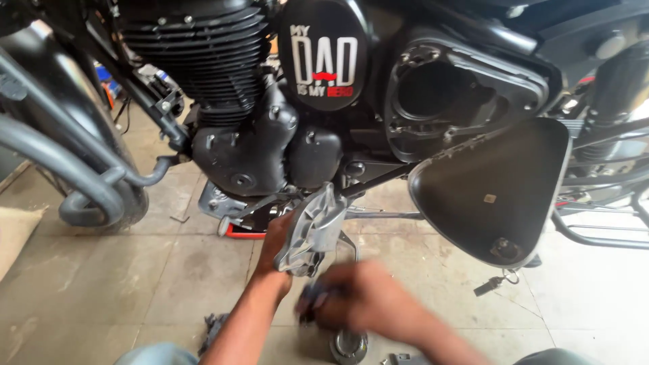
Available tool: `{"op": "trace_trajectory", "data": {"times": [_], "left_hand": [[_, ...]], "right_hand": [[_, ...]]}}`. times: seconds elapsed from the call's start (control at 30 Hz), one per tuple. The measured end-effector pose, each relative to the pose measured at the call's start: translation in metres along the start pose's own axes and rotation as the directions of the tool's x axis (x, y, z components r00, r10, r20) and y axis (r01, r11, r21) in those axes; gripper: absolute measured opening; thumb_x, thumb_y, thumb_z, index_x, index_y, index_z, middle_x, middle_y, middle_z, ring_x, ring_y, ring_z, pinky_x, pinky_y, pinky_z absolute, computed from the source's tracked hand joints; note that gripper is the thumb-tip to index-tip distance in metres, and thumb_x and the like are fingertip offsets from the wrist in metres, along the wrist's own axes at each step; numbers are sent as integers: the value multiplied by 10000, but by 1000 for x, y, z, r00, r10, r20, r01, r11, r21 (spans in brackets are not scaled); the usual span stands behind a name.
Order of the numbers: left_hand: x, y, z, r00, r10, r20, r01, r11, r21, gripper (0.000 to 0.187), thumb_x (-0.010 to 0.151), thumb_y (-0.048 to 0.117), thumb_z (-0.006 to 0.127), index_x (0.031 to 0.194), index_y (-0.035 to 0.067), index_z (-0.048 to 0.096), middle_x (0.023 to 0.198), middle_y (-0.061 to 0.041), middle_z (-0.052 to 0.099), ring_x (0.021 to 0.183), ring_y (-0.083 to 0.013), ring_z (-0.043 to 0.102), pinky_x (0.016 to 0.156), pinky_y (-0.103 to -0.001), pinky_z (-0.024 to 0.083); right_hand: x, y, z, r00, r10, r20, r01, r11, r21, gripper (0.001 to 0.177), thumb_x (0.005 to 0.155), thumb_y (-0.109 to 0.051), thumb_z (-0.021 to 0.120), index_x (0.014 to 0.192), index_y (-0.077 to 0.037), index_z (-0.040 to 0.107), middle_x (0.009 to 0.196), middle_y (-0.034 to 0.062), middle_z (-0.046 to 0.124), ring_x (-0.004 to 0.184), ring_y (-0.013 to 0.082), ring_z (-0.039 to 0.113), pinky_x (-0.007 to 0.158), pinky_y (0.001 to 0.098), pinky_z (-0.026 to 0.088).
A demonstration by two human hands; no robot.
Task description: Clean and inspect internal motorcycle components removed from the engine or casing.
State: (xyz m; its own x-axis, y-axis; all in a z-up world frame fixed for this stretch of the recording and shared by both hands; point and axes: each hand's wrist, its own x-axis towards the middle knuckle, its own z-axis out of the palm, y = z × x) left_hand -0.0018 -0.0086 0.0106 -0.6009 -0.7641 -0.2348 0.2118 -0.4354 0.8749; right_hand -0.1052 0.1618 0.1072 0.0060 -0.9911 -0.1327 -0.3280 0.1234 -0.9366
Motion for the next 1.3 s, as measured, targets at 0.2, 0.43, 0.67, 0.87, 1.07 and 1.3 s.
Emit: {"op": "trace_trajectory", "data": {"times": [0.2,0.43,0.67,0.87,1.07,1.3], "left_hand": [[-19,31,28,993,-25,-118,62,943,328,434,948,389,651,1068,-5,787,829,-36,738,709,-107,655,627,-293,527],[-5,4,-21,976,-2,216,-14,997,73,398,910,371,672,1099,33,763,924,-19,735,785,-102,681,674,-265,565],[-1,9,-13,959,-59,278,25,992,122,359,931,337,653,1072,24,758,902,-21,726,767,-103,665,638,-278,546],[-6,47,-30,976,-22,216,-4,993,120,286,930,268,652,1054,33,759,885,-17,714,752,-106,650,617,-299,532],[-8,29,-31,978,-90,187,68,991,119,276,933,280,655,1006,33,755,842,-21,700,711,-112,639,586,-297,518],[-22,37,-45,905,-95,414,10,979,201,398,949,378,625,937,-3,736,793,-39,701,646,-99,653,541,-257,517]], "right_hand": [[9,19,-4,782,-217,-585,191,976,-106,301,831,-91,723,1130,-58,732,1065,119,709,833,193,752,682,322,606],[21,39,-13,801,-481,-355,169,752,-637,455,777,-89,761,1230,-98,718,1254,134,603,939,366,693,760,434,565],[51,117,5,871,-409,-273,96,685,-722,255,744,-59,718,996,-76,753,1064,152,668,915,389,672,785,472,554],[32,29,-8,847,-102,-521,-37,968,-250,245,816,-105,760,1060,-84,762,934,100,689,734,296,707,644,426,573],[20,31,12,679,-468,-566,207,861,-464,351,855,-179,776,1198,-113,746,1012,138,615,850,295,651,708,381,547],[17,43,3,812,-537,-229,217,643,-735,404,857,-243,753,1256,-181,725,1048,137,588,875,340,654,712,445,543]]}}
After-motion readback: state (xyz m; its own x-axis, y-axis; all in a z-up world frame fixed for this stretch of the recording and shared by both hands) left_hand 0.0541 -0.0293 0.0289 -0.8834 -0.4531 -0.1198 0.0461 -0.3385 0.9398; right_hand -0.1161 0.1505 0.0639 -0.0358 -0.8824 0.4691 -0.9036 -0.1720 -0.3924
